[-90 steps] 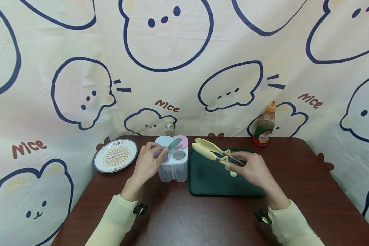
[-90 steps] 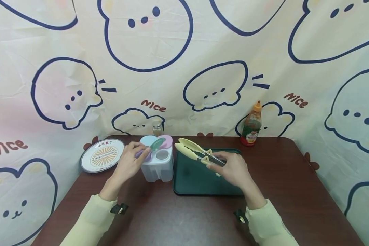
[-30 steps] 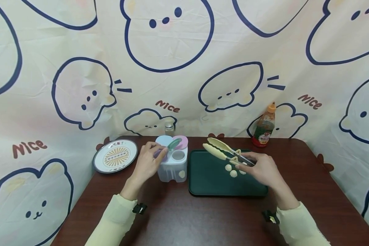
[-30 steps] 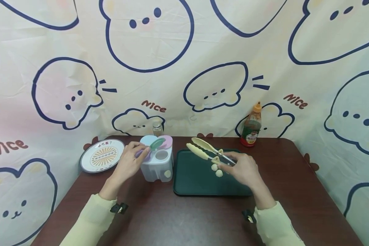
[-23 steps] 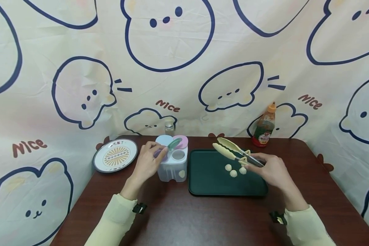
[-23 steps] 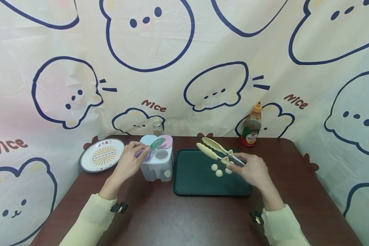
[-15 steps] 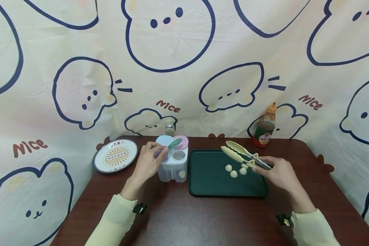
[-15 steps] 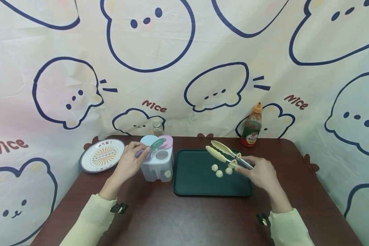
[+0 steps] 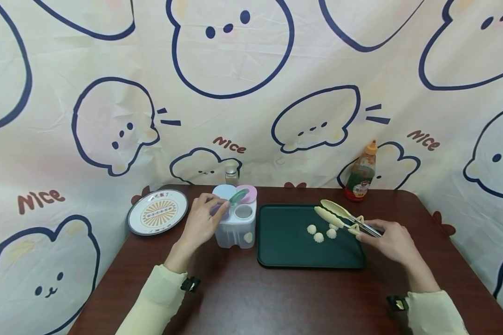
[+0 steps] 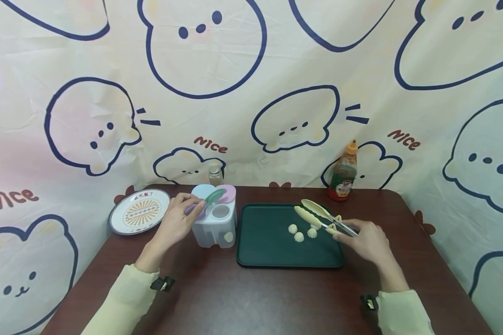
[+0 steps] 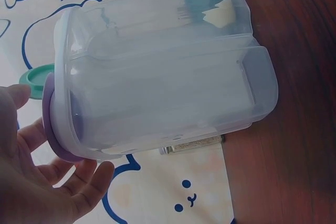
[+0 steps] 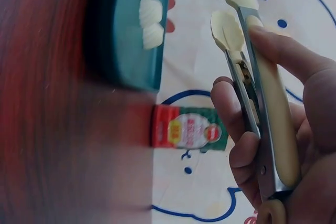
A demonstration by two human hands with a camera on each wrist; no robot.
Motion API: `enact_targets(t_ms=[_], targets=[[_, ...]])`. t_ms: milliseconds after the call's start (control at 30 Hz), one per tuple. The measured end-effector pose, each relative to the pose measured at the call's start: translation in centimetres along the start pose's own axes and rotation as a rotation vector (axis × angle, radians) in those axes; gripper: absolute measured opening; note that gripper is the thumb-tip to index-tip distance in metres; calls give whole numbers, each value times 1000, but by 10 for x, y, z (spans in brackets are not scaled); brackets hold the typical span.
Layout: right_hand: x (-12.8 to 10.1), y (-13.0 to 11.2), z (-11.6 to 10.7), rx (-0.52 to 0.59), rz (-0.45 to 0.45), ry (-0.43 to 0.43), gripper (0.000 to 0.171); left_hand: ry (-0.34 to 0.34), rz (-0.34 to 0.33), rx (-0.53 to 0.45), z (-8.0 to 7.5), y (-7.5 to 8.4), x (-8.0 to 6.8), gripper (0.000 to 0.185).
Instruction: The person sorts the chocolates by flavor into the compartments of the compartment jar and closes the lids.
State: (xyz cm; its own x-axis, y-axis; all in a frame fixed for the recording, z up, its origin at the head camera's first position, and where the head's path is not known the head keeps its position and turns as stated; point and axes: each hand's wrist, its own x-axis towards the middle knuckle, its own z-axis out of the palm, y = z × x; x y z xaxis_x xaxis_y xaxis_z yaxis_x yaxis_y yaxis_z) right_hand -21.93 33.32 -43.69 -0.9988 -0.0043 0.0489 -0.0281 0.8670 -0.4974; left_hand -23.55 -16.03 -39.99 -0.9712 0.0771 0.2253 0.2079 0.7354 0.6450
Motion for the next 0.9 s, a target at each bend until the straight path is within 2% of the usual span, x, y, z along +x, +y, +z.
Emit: enact_targets(t_ms=[433,900], targets=[[-2,33,5,-93,-16,3,72,24,27,7,1,-1,0,58],[-1,42,9,-110,47,-39,73,13,21,4,1,-1,0,59]])
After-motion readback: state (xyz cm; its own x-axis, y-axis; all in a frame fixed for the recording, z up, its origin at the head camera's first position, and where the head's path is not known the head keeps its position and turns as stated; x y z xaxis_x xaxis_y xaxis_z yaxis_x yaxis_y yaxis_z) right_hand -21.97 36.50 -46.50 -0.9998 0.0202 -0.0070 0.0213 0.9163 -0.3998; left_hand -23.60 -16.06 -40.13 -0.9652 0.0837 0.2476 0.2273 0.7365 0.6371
